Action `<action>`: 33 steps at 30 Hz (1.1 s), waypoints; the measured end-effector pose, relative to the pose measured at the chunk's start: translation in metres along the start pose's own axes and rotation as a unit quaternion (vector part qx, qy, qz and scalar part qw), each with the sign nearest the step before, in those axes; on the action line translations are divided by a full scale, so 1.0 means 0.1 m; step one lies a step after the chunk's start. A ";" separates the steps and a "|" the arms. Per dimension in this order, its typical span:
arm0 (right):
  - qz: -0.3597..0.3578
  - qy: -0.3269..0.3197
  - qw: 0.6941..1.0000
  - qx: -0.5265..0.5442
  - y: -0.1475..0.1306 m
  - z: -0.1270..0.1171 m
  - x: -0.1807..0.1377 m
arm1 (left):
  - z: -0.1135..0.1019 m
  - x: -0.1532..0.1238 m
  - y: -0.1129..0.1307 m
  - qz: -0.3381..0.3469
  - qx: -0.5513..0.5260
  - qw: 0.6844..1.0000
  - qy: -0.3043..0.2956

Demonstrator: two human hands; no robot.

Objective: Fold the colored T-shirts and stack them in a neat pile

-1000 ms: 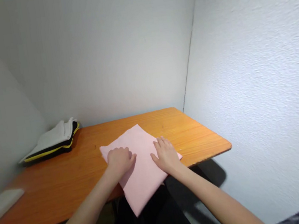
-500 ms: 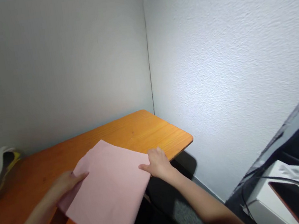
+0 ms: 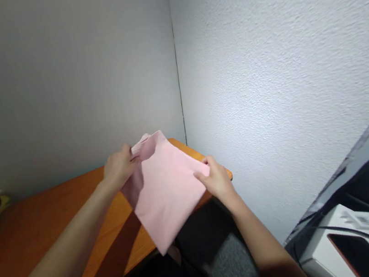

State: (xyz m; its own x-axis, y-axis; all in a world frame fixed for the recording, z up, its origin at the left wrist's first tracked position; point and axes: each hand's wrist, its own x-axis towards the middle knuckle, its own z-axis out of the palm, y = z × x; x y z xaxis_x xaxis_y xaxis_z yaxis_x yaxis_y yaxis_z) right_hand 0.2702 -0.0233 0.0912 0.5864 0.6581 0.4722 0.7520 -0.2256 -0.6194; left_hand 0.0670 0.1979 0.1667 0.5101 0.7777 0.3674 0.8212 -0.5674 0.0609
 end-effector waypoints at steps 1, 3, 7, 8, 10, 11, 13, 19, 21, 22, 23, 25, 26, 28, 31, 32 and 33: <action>0.025 0.021 0.999 -0.012 0.14 -0.03 0.07 | 0.00 0.03 0.21 0.004 -0.020 0.999 0.030; 0.073 0.047 0.995 -0.058 0.44 -0.06 0.14 | 0.08 -0.07 0.61 0.046 -0.064 0.995 0.059; 0.100 0.060 0.984 -0.137 0.96 0.06 0.06 | 0.48 -0.71 1.18 0.167 -0.101 0.980 -0.040; 0.094 0.067 0.983 -0.140 1.05 0.11 0.03 | 0.61 -0.88 1.26 0.162 -0.095 0.979 -0.073; 0.078 0.086 0.984 -0.137 1.16 0.19 -0.02 | 0.85 -1.14 1.36 0.153 -0.091 0.974 -0.140; 0.070 0.096 0.983 -0.140 1.19 0.23 -0.04 | 0.94 -1.22 1.39 0.145 -0.089 0.973 -0.158; 0.063 0.112 0.979 -0.159 1.21 0.25 -0.05 | 1.04 -1.28 1.40 0.141 -0.090 0.971 -0.172; 0.103 0.144 0.951 -0.255 1.08 0.19 -0.04 | 1.09 -1.14 1.41 0.167 -0.122 0.964 -0.166; 0.081 0.159 0.942 -0.285 0.98 0.20 0.01 | 1.10 -1.11 1.45 0.163 -0.138 0.960 -0.183; 0.059 0.152 0.942 -0.292 0.92 0.21 0.05 | 1.11 -1.10 1.47 0.164 -0.154 0.954 -0.197; 0.035 0.130 0.946 -0.294 0.86 0.24 0.09 | 1.13 -1.09 1.49 0.167 -0.175 0.947 -0.211; -0.003 0.047 0.957 -0.287 0.76 0.33 0.19 | 1.16 -1.08 1.54 0.184 -0.221 0.929 -0.233; -0.014 -0.003 0.959 -0.282 0.72 0.39 0.25 | 1.17 -1.08 1.56 0.194 -0.239 0.921 -0.238; -0.027 -0.093 0.957 -0.274 0.68 0.53 0.34 | 1.19 -1.08 1.59 0.206 -0.257 0.913 -0.243; -0.036 -0.176 0.943 -0.280 0.72 0.73 0.40 | 1.19 -1.10 1.58 0.202 -0.268 0.911 -0.241; -0.039 -0.187 0.940 -0.284 0.75 0.78 0.39 | 1.18 -1.11 1.57 0.195 -0.270 0.912 -0.238; -0.042 -0.190 0.938 -0.286 0.79 0.81 0.38 | 1.17 -1.13 1.54 0.183 -0.271 0.916 -0.234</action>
State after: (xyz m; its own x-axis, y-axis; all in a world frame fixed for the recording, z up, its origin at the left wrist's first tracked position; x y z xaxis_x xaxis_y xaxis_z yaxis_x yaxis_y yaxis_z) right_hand 0.3276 0.0421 0.0088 0.4496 0.8750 0.1793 0.8932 -0.4384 -0.1004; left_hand 0.1660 0.0539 0.0260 0.8839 0.4670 0.0259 0.3900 -0.7664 0.5104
